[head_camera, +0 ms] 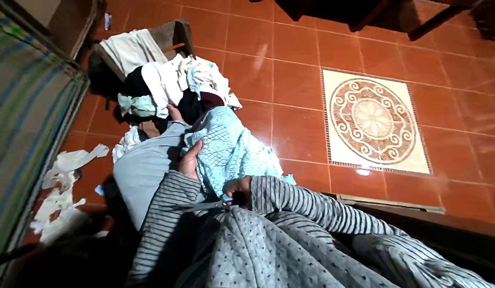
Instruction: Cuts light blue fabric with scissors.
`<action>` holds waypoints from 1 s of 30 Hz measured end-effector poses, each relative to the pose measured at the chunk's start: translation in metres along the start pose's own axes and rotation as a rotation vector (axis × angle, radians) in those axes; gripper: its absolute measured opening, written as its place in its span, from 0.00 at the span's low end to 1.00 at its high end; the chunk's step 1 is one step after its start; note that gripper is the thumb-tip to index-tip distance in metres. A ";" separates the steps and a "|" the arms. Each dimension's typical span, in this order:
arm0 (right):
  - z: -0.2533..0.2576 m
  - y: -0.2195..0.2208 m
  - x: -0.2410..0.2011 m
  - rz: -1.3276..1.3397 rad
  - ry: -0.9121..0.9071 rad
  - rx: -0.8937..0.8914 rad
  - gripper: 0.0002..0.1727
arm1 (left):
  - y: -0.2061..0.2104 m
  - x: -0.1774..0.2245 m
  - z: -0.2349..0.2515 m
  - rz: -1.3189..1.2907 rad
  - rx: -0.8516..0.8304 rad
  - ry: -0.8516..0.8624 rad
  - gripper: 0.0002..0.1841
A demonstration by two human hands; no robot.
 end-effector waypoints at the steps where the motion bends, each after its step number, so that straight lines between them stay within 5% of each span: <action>1: 0.000 0.000 0.000 0.038 0.026 0.016 0.13 | -0.003 0.002 0.000 0.004 0.034 0.001 0.15; 4: -0.001 -0.002 -0.005 -0.028 0.018 0.016 0.14 | -0.010 0.002 0.003 -0.001 0.093 -0.033 0.15; 7: -0.006 0.001 -0.018 -0.403 -0.071 -0.020 0.07 | -0.015 -0.012 0.009 0.068 0.081 -0.146 0.18; 12: -0.011 0.002 -0.024 -0.621 -0.159 -0.015 0.02 | -0.012 -0.011 0.008 0.374 0.010 -0.161 0.22; 18: -0.029 -0.035 -0.056 -0.562 -0.555 0.227 0.21 | 0.005 0.010 -0.011 0.473 -0.012 -0.133 0.09; 23: -0.044 -0.078 -0.077 -1.027 -0.452 0.634 0.29 | 0.001 0.010 -0.005 0.426 0.009 -0.020 0.07; 30: -0.041 -0.093 -0.068 -1.138 -0.237 0.677 0.33 | 0.000 -0.001 -0.002 0.348 -0.030 -0.086 0.09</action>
Point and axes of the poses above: each hand's wrist, its own z-axis towards the middle knuckle, its own y-axis out of the palm, x = y × z, the point moved 10 cm from there along z, towards the middle knuckle, and after that the axes turned 3 degrees about -x, right-handed, at the moved point
